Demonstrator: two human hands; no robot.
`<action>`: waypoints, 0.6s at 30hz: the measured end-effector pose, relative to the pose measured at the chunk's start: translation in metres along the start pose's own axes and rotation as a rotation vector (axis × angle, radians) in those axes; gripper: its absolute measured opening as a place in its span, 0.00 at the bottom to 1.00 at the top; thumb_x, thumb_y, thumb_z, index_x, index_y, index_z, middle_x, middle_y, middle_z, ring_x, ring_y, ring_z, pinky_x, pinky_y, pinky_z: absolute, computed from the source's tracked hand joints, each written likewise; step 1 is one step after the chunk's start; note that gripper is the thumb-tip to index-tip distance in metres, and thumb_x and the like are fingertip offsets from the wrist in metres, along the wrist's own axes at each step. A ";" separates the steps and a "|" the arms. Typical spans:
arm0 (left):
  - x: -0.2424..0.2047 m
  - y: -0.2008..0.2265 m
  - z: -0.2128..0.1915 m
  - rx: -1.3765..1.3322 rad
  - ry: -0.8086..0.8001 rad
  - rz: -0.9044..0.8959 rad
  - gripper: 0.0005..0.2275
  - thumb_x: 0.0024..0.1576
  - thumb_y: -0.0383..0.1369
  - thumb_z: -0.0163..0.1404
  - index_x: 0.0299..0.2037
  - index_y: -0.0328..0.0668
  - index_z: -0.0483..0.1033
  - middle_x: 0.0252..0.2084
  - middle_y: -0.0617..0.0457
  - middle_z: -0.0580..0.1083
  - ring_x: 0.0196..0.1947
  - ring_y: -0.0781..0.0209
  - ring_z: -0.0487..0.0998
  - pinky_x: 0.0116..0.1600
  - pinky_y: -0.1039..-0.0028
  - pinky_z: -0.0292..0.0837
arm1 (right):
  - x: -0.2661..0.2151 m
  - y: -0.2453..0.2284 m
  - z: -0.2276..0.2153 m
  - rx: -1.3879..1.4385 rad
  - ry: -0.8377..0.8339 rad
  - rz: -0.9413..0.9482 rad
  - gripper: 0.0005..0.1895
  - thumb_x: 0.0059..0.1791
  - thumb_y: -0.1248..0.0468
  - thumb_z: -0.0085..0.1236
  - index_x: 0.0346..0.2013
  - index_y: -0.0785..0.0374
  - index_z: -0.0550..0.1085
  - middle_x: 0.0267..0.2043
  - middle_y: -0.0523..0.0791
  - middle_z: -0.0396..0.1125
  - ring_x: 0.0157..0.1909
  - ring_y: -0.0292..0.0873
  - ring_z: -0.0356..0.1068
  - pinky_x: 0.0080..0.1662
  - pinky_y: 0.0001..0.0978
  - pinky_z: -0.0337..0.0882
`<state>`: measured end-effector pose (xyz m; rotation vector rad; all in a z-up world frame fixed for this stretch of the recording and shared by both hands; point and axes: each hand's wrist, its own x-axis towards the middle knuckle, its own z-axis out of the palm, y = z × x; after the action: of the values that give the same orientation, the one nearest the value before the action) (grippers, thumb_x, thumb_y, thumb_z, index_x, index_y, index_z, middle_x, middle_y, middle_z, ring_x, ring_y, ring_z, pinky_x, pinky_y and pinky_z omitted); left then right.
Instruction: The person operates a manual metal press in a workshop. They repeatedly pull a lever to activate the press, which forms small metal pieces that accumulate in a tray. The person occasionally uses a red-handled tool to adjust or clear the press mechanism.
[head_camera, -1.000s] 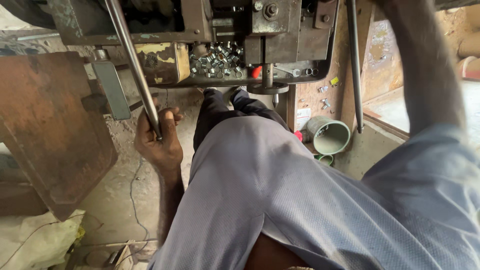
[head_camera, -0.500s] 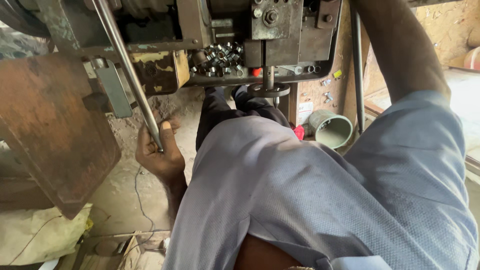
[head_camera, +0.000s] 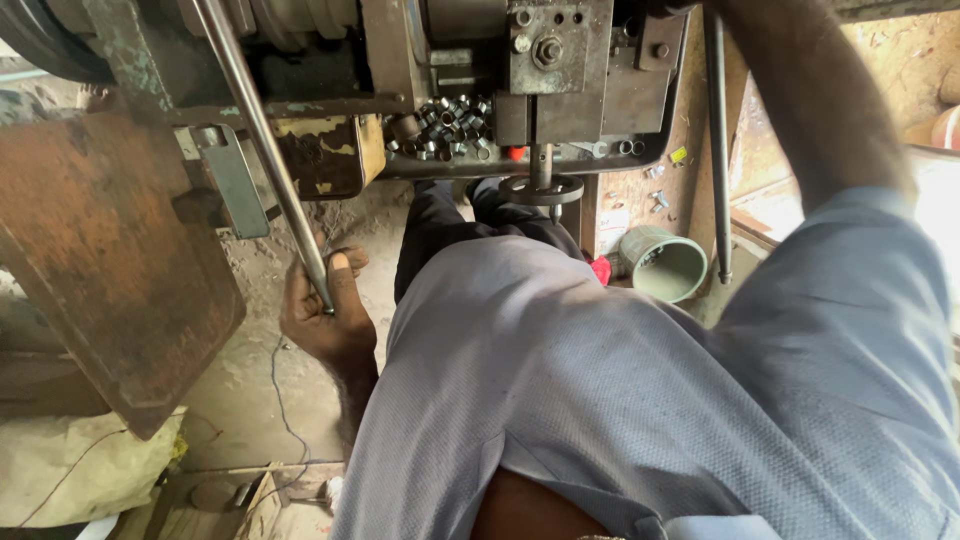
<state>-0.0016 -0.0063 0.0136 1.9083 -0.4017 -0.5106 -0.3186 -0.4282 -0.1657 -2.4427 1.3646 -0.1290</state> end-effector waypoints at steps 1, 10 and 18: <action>-0.001 0.000 -0.001 0.002 -0.002 0.005 0.13 0.64 0.20 0.48 0.58 0.22 0.72 0.38 0.43 0.80 0.39 0.61 0.82 0.47 0.75 0.80 | -0.002 -0.002 0.002 0.003 -0.002 0.000 0.13 0.60 0.58 0.57 0.43 0.67 0.69 0.26 0.45 0.60 0.24 0.42 0.57 0.28 0.37 0.58; 0.000 -0.003 -0.001 0.026 -0.002 0.026 0.13 0.64 0.20 0.48 0.58 0.22 0.72 0.38 0.43 0.80 0.39 0.61 0.83 0.46 0.75 0.80 | -0.030 -0.020 0.014 0.007 0.007 -0.003 0.16 0.60 0.55 0.57 0.41 0.66 0.70 0.24 0.43 0.60 0.21 0.40 0.56 0.26 0.35 0.58; 0.000 0.003 0.000 0.033 -0.010 0.039 0.12 0.65 0.20 0.48 0.58 0.23 0.73 0.40 0.43 0.81 0.39 0.61 0.83 0.47 0.75 0.81 | 0.000 -0.028 0.006 0.036 0.019 0.019 0.18 0.60 0.52 0.57 0.39 0.65 0.71 0.22 0.41 0.60 0.19 0.38 0.55 0.25 0.33 0.57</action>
<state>-0.0021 -0.0076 0.0165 1.9265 -0.4554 -0.4905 -0.2944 -0.4137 -0.1624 -2.4044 1.3816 -0.1708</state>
